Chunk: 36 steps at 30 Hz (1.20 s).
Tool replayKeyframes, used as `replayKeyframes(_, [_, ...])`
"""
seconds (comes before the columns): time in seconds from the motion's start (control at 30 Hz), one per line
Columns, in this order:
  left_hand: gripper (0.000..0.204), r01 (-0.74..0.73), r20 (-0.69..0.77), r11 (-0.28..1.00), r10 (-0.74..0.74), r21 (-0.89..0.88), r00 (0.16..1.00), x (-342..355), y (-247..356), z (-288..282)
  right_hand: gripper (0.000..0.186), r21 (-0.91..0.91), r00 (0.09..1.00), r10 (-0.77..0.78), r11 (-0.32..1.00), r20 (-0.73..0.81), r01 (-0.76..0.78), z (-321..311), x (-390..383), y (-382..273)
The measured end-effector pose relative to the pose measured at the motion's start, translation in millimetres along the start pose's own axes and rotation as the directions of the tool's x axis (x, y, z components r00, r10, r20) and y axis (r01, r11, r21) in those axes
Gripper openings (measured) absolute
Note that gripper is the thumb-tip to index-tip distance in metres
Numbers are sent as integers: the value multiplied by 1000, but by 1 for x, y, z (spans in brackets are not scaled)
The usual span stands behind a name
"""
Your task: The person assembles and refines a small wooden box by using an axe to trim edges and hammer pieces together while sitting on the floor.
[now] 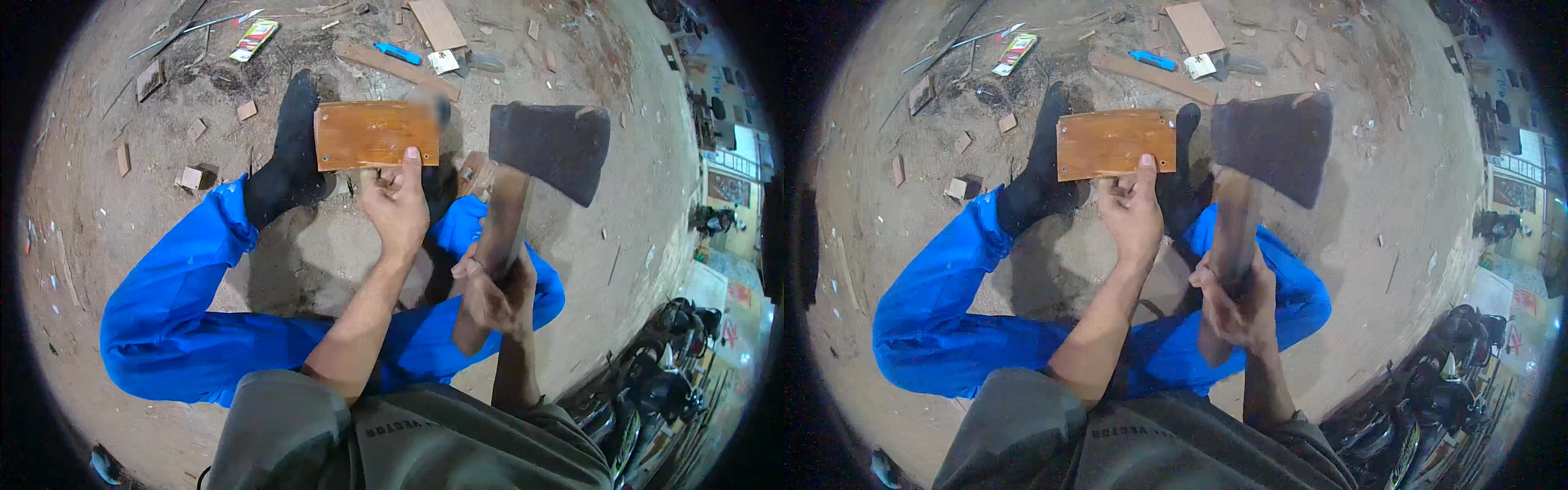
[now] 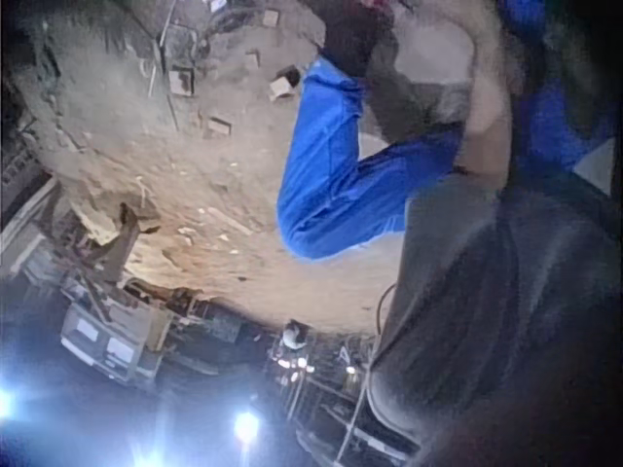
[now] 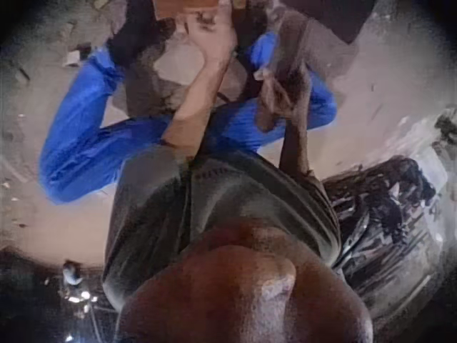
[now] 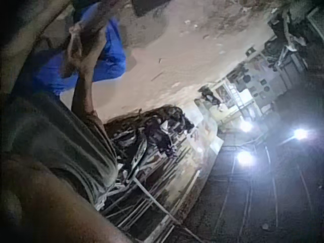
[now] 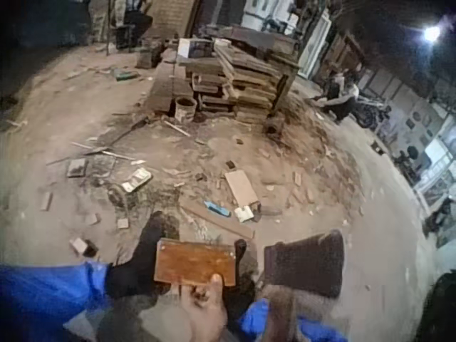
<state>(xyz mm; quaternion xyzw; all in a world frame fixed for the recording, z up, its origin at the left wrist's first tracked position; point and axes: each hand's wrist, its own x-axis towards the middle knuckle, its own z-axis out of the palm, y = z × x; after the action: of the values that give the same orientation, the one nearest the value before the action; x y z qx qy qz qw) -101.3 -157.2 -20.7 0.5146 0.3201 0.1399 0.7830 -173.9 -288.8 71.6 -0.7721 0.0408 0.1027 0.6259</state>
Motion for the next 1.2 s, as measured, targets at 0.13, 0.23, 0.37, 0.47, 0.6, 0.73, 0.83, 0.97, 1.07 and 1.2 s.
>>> replayKeyframes(0.13, [25, -83, -26, 993, 81, -80, 996, -1, -8, 5, 38, -343, 996, 86, 936, 13, -77, -3, 3, -3])
replayKeyframes(0.23, [28, -108, -13, 987, 107, -121, 994, 3, -13, 4, 41, -520, 983, 177, 844, 37, -133, 3, 19, -25])
replayKeyframes(0.37, [28, -171, -40, 971, 166, -170, 985, 7, -18, 5, 36, -573, 996, 71, 815, -55, -90, 5, 20, -54])
replayKeyframes(0.47, [26, -146, -23, 970, 144, -194, 989, 4, -16, 1, 28, -337, 987, -15, 941, -158, -39, -2, 10, -46])
replayKeyframes(0.6, [25, -116, 1, 980, 117, -161, 993, 4, -6, 1, 17, -424, 968, -240, 871, 72, 247, 3, 9, -8])
replayKeyframes(0.73, [21, -186, -22, 981, 187, 50, 982, 4, -26, 4, 15, -631, 989, 133, 762, -62, -142, 15, 18, -6])
replayKeyframes(0.83, [23, -116, -18, 993, 115, -38, 993, 5, -13, 4, 21, -608, 999, -22, 794, -46, -10, 10, 9, -28])
replayKeyframes(0.97, [32, -121, 47, 974, 132, -189, 990, 5, -12, 1, 29, -350, 983, -100, 936, -153, 41, 19, 0, -42])
replayKeyframes(1.07, [31, -157, 60, 982, 164, -106, 985, 5, -20, 1, 23, -295, 990, 0, 955, -143, -42, 18, 0, -13])
replayKeyframes(1.2, [31, -186, 14, 975, 189, -121, 982, 5, -30, 8, 13, -589, 969, 227, 771, -100, -242, 24, 10, -16])
